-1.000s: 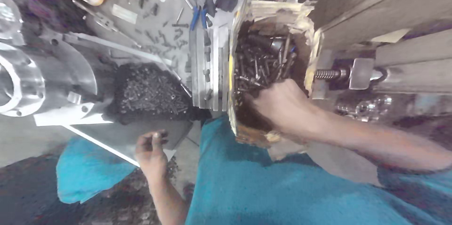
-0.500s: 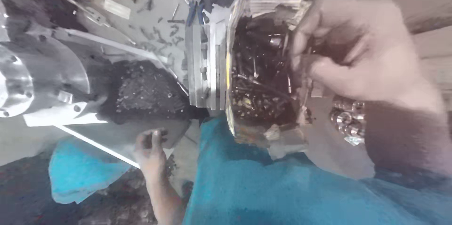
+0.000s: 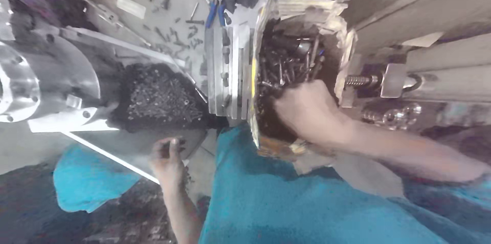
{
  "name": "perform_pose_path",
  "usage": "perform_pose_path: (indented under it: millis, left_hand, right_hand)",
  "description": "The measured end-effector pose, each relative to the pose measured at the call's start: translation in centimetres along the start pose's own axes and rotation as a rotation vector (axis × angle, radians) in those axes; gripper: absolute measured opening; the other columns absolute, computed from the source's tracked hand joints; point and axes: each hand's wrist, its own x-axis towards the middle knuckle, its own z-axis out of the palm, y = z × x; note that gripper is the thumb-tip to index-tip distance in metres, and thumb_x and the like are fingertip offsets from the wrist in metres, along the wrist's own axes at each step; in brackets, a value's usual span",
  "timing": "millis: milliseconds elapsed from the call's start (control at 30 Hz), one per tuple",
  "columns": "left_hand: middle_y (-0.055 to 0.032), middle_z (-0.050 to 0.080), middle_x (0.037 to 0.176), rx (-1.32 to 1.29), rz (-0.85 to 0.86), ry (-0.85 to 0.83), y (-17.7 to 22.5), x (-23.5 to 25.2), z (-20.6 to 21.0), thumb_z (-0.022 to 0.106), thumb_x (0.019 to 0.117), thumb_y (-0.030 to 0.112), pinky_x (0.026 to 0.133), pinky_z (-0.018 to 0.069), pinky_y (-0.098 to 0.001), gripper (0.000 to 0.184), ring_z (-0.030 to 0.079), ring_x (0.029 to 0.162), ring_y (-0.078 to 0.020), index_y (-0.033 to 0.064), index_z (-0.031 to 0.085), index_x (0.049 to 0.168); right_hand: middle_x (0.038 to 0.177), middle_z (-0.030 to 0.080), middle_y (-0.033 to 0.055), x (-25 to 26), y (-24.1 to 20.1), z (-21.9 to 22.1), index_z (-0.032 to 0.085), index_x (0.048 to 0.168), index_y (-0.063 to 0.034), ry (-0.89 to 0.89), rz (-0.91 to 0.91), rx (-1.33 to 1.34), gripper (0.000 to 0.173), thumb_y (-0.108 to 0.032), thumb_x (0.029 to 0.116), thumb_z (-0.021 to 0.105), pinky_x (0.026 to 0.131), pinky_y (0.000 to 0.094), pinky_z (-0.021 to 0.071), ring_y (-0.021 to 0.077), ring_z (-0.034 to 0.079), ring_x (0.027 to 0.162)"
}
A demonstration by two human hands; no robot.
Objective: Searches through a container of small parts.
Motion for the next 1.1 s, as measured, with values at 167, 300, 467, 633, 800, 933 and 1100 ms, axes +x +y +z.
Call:
perform_pose_path:
  millis: [167, 300, 467, 633, 800, 933, 1100]
  left_hand:
    - [-0.0001, 0.071, 0.095, -0.022, 0.011, 0.004, -0.3, 0.0, 0.1, 0.053, 0.1021, 0.013, 0.075, 0.0618, -0.0290, 0.014, 0.071, 0.084, -0.0097, 0.0012, 0.060, 0.106]
    - [-0.0022, 0.071, 0.094, 0.001, 0.005, 0.002, -0.5, 0.1, 0.0, 0.052, 0.1020, 0.013, 0.076, 0.0620, -0.0301, 0.016, 0.071, 0.082, -0.0104, -0.0011, 0.060, 0.105]
    - [-0.0033, 0.072, 0.096, 0.004, 0.001, -0.002, -0.3, 0.3, 0.3, 0.053, 0.1018, 0.016, 0.076, 0.0622, -0.0306, 0.020, 0.072, 0.084, -0.0107, -0.0020, 0.060, 0.107]
    - [-0.0007, 0.072, 0.095, -0.004, 0.059, -0.038, -0.2, 0.7, 0.4, 0.052, 0.1023, 0.015, 0.075, 0.0618, -0.0281, 0.018, 0.071, 0.083, -0.0088, 0.0002, 0.060, 0.106]
    - [-0.0006, 0.073, 0.096, -0.011, 0.066, -0.054, -0.3, 0.7, 0.2, 0.052, 0.1022, 0.015, 0.074, 0.0619, -0.0287, 0.017, 0.072, 0.084, -0.0095, 0.0016, 0.061, 0.106]
    - [0.0000, 0.072, 0.097, -0.021, 0.057, -0.069, -0.3, 0.3, 0.2, 0.051, 0.1036, 0.014, 0.076, 0.0626, -0.0292, 0.019, 0.072, 0.085, -0.0092, -0.0009, 0.060, 0.109]
    - [0.0007, 0.071, 0.095, -0.002, 0.039, -0.054, 0.0, 0.1, 0.2, 0.050, 0.1031, 0.014, 0.075, 0.0617, -0.0286, 0.016, 0.071, 0.082, -0.0085, 0.0009, 0.059, 0.105]
  right_hand:
    - [0.063, 0.058, 0.0138, 0.1, -0.1, -1.2, 0.067, 0.080, -0.0042, -0.278, 0.060, -0.024, 0.010, 0.004, 0.0862, 0.067, 0.047, 0.0481, 0.0439, 0.0367, 0.063, 0.058]
    - [0.061, 0.058, 0.0022, -0.2, 2.7, -0.3, 0.065, 0.075, -0.0151, -0.026, 0.033, 0.362, 0.013, -0.026, 0.0783, 0.070, 0.048, 0.0453, 0.0433, 0.0232, 0.060, 0.055]
    - [0.072, 0.069, -0.0086, -1.1, 4.6, -1.3, 0.075, 0.094, -0.0100, -0.032, -0.026, 1.143, 0.009, -0.012, 0.0884, 0.069, 0.054, 0.0130, 0.0522, -0.0057, 0.061, 0.061]
    - [0.085, 0.072, -0.0021, -1.2, 5.2, -1.4, 0.068, 0.101, -0.0020, -0.088, -0.198, 1.419, 0.011, -0.003, 0.0945, 0.059, 0.061, 0.0153, 0.0573, 0.0003, 0.066, 0.070]
    - [0.085, 0.070, -0.0008, -0.7, 4.9, -1.0, 0.063, 0.105, -0.0036, -0.067, -0.184, 1.417, 0.020, -0.006, 0.0909, 0.050, 0.052, 0.0162, 0.0504, 0.0011, 0.061, 0.064]
    - [0.074, 0.066, 0.0041, -0.7, 2.6, -3.1, 0.073, 0.093, -0.0058, -0.020, -0.037, 0.732, 0.007, -0.008, 0.0867, 0.071, 0.059, 0.0319, 0.0501, 0.0135, 0.062, 0.064]
    - [0.064, 0.057, 0.0109, 0.6, 2.1, 0.1, 0.061, 0.072, -0.0073, 0.012, -0.221, 0.244, 0.017, -0.003, 0.0882, 0.065, 0.046, 0.0490, 0.0444, 0.0330, 0.062, 0.058]
